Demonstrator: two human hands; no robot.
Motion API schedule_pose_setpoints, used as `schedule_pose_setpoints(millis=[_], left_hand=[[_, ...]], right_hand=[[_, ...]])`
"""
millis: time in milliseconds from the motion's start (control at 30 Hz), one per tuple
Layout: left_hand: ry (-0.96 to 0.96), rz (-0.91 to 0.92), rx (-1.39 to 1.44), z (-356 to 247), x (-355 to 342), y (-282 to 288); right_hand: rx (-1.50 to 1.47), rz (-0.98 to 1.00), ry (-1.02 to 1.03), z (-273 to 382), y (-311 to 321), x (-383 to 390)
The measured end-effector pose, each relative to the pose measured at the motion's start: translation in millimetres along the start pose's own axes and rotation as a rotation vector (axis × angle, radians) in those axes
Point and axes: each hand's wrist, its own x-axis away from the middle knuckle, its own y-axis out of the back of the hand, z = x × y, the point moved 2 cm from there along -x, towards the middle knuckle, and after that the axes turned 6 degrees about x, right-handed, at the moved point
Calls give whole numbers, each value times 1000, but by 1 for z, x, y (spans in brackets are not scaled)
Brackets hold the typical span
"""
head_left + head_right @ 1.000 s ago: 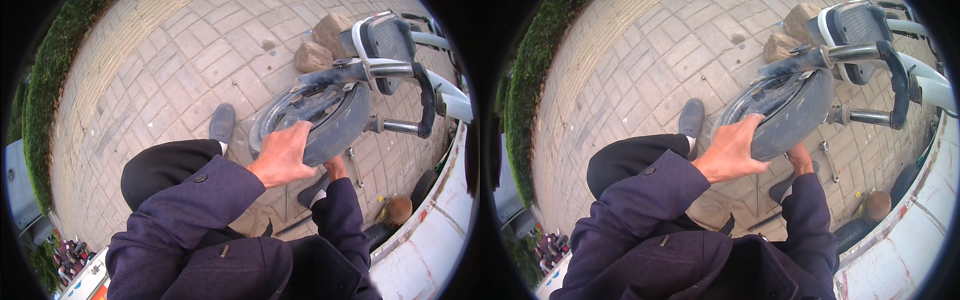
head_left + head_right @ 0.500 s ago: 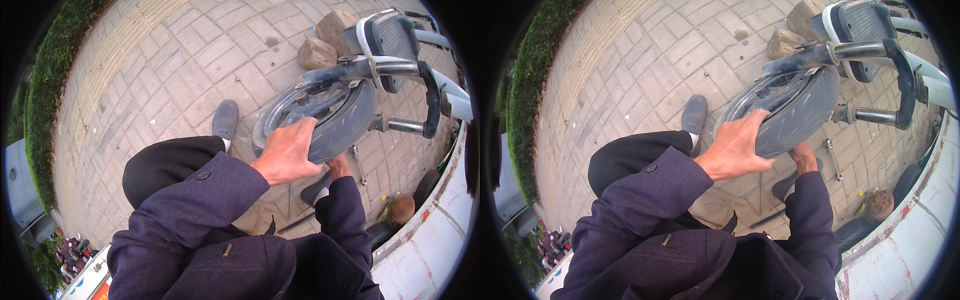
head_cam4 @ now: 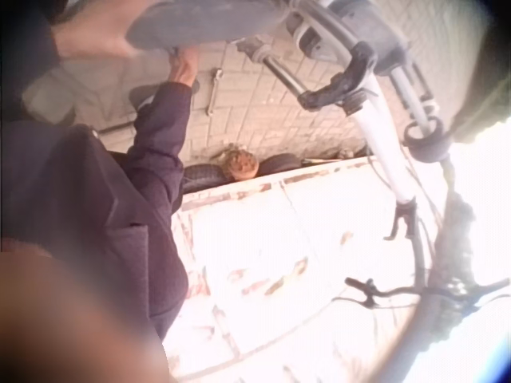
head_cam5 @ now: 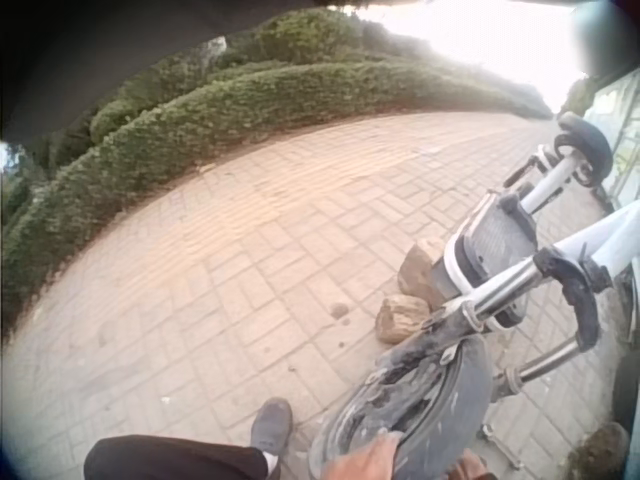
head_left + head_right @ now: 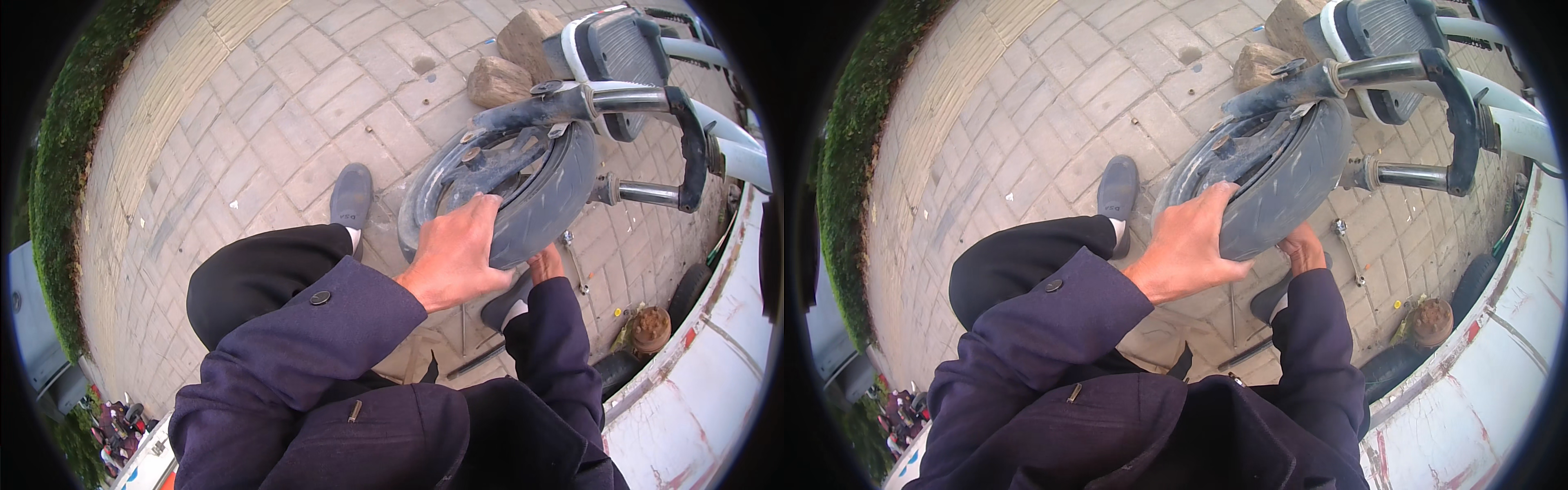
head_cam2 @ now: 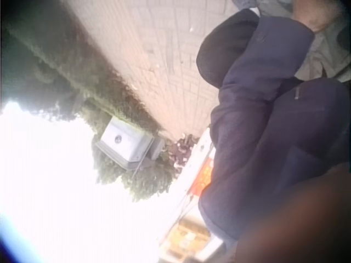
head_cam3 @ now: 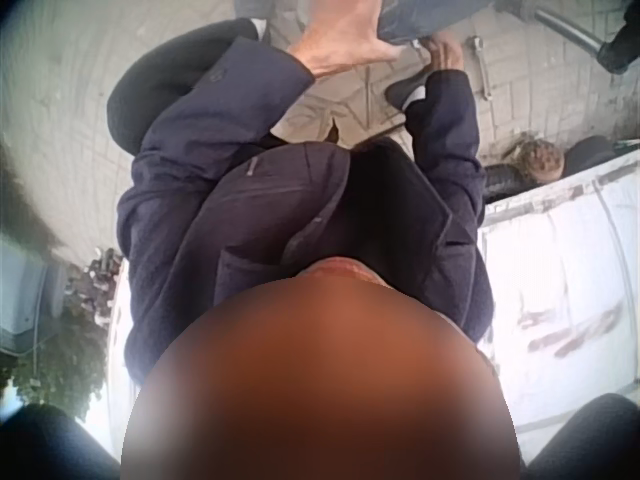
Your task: The person installs a front wheel onto a scooter by aligning the axle, inserting the axle bolt, and tightening it with a wrench. The person then secures the brake caliper to the fork using bolts and a wrench.
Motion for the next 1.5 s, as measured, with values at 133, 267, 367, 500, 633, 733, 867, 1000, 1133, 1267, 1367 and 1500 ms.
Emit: schedule_pose_setpoints(millis=[133,267,367,500,633,733,867,1000,1133,1267,1367,1500], left_hand=[[-3,-26,-40,0,5,-9],[-9,-85,-11,-2,11,-21],[-58,-151,-22,-5,14,-31],[-65,-188,-29,-4,15,-34],[-50,-170,-16,-2,13,-30],[-51,-162,-45,-1,12,-26],[-42,-168,-53,-2,11,-23],[-89,-176,-75,-5,6,-19],[-102,-201,-92,-8,6,-18],[-86,-195,-104,-8,7,-20],[-48,-148,-102,-5,8,-20],[-66,-141,-105,-6,8,-20]], right_hand=[[-92,66,0,5,3,0],[-46,64,104,3,15,-1],[537,-50,236,2,18,-2],[622,-121,228,5,10,-5],[575,-137,189,8,1,-7],[567,-153,169,2,-3,-5],[549,-162,140,-5,-4,-3],[506,-164,125,0,-2,-4],[515,-164,125,1,-2,-5],[557,-169,149,-6,-2,-5],[520,-162,152,-4,1,-2],[418,-146,136,9,10,2]])
